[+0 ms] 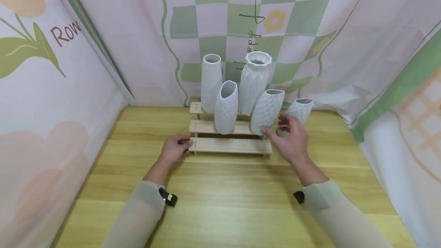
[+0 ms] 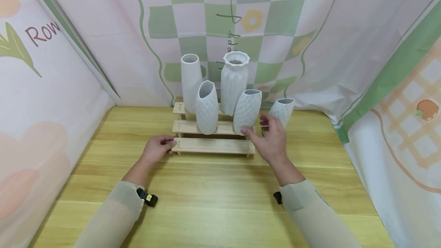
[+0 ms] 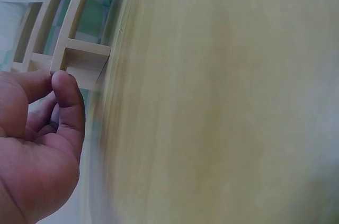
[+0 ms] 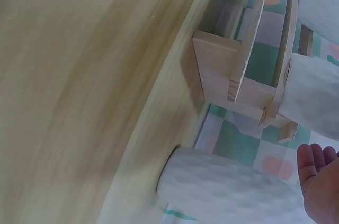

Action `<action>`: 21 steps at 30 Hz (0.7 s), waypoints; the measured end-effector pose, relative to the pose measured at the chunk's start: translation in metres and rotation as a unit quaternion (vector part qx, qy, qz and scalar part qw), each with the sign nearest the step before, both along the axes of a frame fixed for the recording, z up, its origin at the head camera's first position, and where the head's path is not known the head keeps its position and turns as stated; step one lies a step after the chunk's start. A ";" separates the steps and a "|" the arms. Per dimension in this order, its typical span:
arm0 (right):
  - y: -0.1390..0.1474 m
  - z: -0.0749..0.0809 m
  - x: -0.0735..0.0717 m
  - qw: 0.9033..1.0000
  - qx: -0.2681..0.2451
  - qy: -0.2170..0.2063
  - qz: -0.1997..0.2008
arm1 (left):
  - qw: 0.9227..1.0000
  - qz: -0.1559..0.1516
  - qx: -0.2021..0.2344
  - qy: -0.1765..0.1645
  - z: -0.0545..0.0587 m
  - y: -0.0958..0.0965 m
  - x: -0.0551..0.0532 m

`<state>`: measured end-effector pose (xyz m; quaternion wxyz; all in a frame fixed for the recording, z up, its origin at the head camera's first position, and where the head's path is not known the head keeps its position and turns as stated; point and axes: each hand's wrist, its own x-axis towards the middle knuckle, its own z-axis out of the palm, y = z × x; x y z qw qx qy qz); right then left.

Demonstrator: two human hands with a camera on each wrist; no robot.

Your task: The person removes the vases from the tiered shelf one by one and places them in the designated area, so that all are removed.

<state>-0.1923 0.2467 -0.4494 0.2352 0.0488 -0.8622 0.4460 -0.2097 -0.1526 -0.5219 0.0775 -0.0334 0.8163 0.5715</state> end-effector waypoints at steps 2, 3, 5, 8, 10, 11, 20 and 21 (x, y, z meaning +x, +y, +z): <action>-0.001 0.001 -0.002 1.000 0.001 -0.019 0.008 | 1.000 0.001 -0.001 0.002 0.000 0.000 0.000; -0.002 0.001 -0.002 1.000 0.001 -0.028 0.013 | 1.000 0.001 -0.002 0.003 -0.001 0.000 0.000; -0.003 0.001 -0.004 0.999 0.002 -0.044 0.022 | 1.000 0.001 -0.004 0.003 0.000 0.000 0.000; -0.005 0.000 -0.008 0.998 -0.005 -0.060 0.036 | 1.000 0.003 -0.006 0.001 0.001 0.001 0.000; -0.007 -0.001 -0.010 0.997 -0.013 -0.069 0.041 | 1.000 0.003 -0.007 -0.002 0.000 0.000 0.000; -0.008 -0.001 -0.010 0.996 -0.017 -0.073 0.041 | 1.000 0.004 -0.006 -0.003 0.000 0.000 0.000; -0.015 -0.001 -0.014 0.997 -0.018 -0.073 0.030 | 1.000 0.003 0.002 -0.002 -0.001 0.001 0.000; -0.016 -0.002 -0.015 0.997 -0.019 -0.072 0.030 | 1.000 0.003 0.001 -0.003 -0.001 0.001 0.000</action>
